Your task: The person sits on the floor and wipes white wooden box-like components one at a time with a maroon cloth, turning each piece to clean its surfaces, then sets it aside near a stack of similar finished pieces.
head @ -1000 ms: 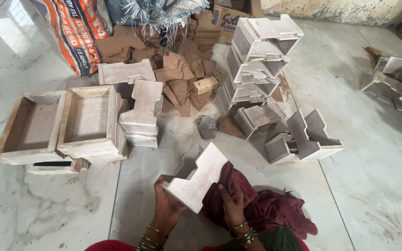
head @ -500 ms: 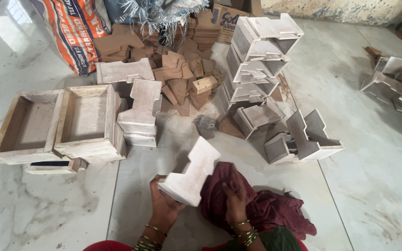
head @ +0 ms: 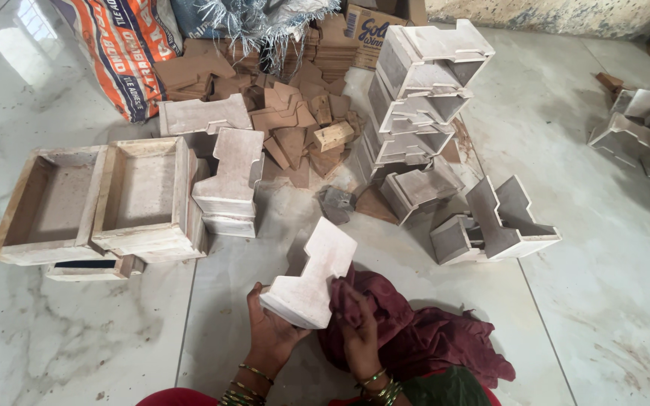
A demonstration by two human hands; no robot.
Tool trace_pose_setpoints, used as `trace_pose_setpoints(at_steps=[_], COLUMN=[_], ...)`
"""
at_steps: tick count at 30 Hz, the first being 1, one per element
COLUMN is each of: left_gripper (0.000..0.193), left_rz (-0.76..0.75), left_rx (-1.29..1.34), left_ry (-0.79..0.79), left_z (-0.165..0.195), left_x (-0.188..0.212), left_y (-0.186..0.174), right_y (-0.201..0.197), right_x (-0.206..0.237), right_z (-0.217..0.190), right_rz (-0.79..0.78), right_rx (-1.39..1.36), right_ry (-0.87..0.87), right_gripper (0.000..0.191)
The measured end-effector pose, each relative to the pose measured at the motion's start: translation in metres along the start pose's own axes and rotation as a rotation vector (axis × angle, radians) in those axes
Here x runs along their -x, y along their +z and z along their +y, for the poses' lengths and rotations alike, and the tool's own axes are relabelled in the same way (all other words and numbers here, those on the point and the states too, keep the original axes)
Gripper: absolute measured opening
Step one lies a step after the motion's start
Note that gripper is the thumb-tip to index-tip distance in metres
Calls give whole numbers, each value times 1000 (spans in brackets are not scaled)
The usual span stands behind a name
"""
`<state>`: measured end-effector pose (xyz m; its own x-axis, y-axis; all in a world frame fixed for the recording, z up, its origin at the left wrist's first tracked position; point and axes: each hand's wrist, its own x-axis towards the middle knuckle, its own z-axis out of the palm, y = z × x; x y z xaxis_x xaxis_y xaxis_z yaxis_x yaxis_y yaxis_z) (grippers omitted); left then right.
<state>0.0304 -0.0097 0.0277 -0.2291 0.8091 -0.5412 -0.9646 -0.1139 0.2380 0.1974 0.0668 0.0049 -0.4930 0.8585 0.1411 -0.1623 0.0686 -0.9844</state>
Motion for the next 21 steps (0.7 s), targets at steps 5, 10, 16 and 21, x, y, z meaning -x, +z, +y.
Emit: trace_pose_setpoints(at_steps=[5, 10, 16, 21], left_gripper=[81, 84, 87, 83], left_rz=[36, 105, 85, 84], left_rx=[5, 20, 94, 102], left_ry=[-17, 65, 84, 94], left_z=[-2, 5, 0, 1], left_x=[-2, -2, -7, -17], left_y=[0, -5, -8, -23], right_y=[-8, -10, -3, 9], right_x=[-4, 0, 4, 9], right_z=[-1, -1, -2, -11], right_rz=[-45, -290, -265, -155], right_rx=[-86, 11, 172, 209], right_ry=[36, -4, 28, -72], right_gripper=[54, 51, 64, 64])
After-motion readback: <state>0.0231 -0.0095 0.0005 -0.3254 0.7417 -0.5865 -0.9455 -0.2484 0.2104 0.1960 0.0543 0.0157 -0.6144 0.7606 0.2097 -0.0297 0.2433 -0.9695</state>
